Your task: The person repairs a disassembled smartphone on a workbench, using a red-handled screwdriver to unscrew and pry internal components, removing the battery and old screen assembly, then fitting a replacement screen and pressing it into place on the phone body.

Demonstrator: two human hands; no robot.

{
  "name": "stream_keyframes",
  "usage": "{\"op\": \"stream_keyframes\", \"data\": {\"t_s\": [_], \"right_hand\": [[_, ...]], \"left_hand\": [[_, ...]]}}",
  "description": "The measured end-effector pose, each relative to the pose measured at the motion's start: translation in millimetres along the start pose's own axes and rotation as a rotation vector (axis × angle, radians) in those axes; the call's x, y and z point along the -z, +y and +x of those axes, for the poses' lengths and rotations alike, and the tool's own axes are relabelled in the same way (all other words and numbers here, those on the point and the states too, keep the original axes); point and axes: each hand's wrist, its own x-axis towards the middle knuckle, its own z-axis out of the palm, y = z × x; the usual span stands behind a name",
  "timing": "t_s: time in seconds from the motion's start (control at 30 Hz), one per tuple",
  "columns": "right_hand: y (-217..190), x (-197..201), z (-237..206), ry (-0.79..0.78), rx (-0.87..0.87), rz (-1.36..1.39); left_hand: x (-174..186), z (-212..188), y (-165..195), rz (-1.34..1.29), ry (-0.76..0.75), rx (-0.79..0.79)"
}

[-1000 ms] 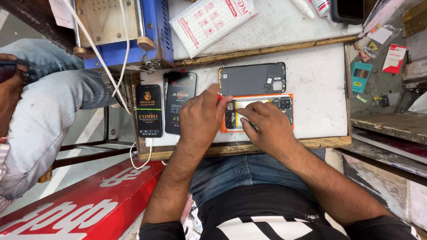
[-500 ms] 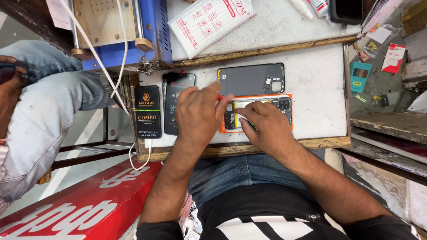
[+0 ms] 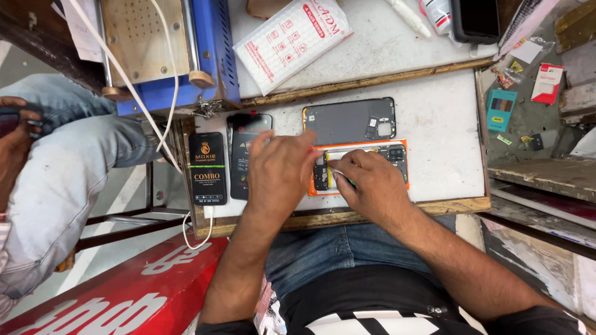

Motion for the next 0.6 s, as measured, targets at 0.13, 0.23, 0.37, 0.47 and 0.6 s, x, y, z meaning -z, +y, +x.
{"op": "stream_keyframes", "data": {"t_s": [0.13, 0.23, 0.37, 0.47, 0.6], "right_hand": [[0, -1, 3, -0.02, -0.021, -0.005], [-2, 2, 4, -0.017, -0.023, -0.011], [-5, 6, 11, -0.04, -0.043, 0.015], [-5, 10, 18, -0.092, -0.155, 0.084], [0, 10, 35, -0.096, -0.155, 0.082]], "left_hand": [[3, 4, -1, -0.041, -0.054, 0.092], [4, 3, -1, -0.07, -0.064, 0.011], [-2, 0, 2, 0.015, 0.121, 0.08], [-5, -5, 5, -0.052, 0.167, 0.103], [-8, -9, 6, -0.103, 0.211, 0.121]]}}
